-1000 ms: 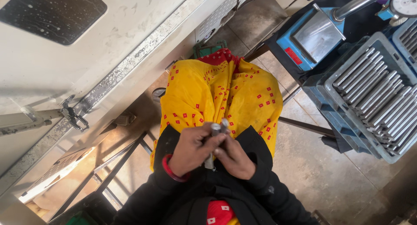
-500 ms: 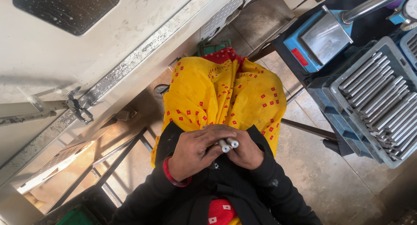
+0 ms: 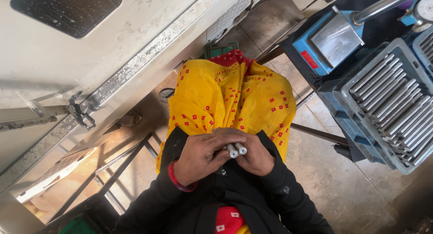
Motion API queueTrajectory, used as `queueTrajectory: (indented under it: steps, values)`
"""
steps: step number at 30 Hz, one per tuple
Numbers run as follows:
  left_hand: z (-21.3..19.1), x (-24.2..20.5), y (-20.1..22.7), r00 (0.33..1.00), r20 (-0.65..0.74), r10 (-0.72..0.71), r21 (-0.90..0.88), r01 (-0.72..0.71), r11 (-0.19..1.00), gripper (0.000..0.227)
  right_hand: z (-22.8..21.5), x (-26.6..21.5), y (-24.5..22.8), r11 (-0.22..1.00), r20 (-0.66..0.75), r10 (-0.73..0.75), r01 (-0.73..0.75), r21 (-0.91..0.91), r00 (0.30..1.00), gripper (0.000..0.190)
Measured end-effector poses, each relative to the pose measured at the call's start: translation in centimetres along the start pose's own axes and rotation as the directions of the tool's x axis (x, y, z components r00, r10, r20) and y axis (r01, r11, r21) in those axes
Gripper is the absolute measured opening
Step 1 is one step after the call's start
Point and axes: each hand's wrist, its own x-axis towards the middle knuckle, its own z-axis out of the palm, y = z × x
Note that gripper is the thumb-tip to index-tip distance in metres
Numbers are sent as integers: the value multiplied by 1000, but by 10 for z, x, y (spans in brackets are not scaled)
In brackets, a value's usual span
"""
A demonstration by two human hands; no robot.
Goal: The person opens a machine door using a T-handle tool, then reaches inside to adjust or remove a component. They close the door, select a different tool from a nearby tray, and re-open the door to continue working on the internal mechanism.
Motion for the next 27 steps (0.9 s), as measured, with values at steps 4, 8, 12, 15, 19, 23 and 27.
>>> queueTrajectory:
  steps: [4, 8, 12, 15, 19, 23, 27]
  values:
    - [-1, 1, -8, 999, 29, -21, -23, 22, 1000, 28, -1, 6, -6, 998, 0, 65, -65, 9, 998, 34]
    - [7, -6, -12, 952, -204, -230, -202, 188, 961, 18, 11, 12, -22, 989, -324, 128, -145, -29, 937, 32]
    - [2, -10, -18, 888, -409, -211, -120, 177, 977, 16, 21, 14, -33, 932, -266, 355, -361, 28, 896, 10]
    - [-2, -15, -17, 880, -452, -144, -76, 123, 990, 19, 37, 17, -32, 948, 60, 310, -313, 50, 949, 18]
    - [-10, -28, -16, 846, -493, -203, -124, 162, 979, 19, 48, 23, -19, 947, 69, 315, -318, 50, 947, 9]
    - [-27, -61, -26, 773, -587, -239, -123, 207, 971, 18, 38, 22, 11, 956, 107, 275, -284, 72, 955, 15]
    - [-57, -129, -55, 566, -822, -65, 237, 443, 865, 29, 18, 39, 78, 896, 13, 299, -285, 341, 954, 21]
